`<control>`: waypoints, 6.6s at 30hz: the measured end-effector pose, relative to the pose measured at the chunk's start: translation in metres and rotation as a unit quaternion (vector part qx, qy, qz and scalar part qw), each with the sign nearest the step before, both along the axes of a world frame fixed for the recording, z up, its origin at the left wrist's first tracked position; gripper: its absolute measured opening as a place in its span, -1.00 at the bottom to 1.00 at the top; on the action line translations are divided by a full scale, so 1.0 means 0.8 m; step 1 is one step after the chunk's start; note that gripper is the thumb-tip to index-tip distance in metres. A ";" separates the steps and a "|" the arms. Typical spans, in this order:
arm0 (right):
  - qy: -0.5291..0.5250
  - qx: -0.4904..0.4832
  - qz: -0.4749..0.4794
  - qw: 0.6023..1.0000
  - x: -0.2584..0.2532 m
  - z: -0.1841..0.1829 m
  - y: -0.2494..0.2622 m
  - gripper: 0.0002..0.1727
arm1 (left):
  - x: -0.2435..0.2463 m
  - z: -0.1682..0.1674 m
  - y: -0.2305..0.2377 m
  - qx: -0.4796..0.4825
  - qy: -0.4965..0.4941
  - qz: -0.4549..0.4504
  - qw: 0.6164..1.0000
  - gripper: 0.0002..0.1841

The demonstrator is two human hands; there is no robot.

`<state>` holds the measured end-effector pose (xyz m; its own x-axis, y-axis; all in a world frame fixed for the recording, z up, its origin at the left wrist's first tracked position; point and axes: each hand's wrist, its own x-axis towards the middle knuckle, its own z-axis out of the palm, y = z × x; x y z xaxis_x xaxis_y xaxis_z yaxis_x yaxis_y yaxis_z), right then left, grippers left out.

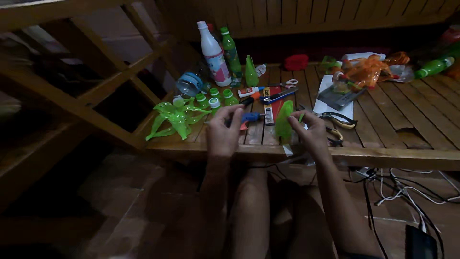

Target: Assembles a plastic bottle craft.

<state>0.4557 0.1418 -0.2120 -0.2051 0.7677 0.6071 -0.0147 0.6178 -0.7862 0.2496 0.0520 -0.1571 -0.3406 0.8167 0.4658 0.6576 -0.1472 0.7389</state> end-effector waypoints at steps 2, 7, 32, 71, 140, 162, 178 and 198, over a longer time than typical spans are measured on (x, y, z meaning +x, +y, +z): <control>0.028 0.003 0.001 1.000 -0.003 -0.006 0.005 -0.86 | -0.034 -0.002 -0.002 -0.068 0.081 0.038 0.994 -0.60; 0.039 -0.015 0.000 0.999 -0.003 -0.007 0.002 -0.83 | -0.046 -0.021 0.007 -0.254 0.174 0.067 0.949 -0.41; 0.037 0.029 -0.004 0.999 -0.011 -0.012 0.006 -0.82 | 0.010 -0.025 -0.070 0.080 -0.332 -0.221 0.914 -0.69; 0.037 0.073 -0.010 0.997 -0.011 -0.015 0.003 -0.84 | 0.073 -0.064 -0.043 0.118 -0.017 -0.018 0.993 -0.64; 0.014 0.069 0.007 0.997 -0.009 -0.014 0.003 -0.82 | 0.083 -0.031 0.018 0.023 -0.082 -0.110 0.990 -0.72; 0.074 0.042 0.024 0.996 -0.003 -0.014 -0.006 -0.82 | 0.080 -0.042 0.030 0.070 -0.074 -0.130 0.986 -0.82; 0.102 0.005 0.055 0.993 -0.001 -0.012 -0.003 -0.83 | 0.076 -0.035 0.028 0.057 -0.022 -0.133 0.989 -0.82; 0.106 -0.006 0.047 0.993 -0.003 -0.011 -0.005 -0.84 | 0.081 -0.033 0.026 0.070 -0.016 -0.137 0.988 -0.82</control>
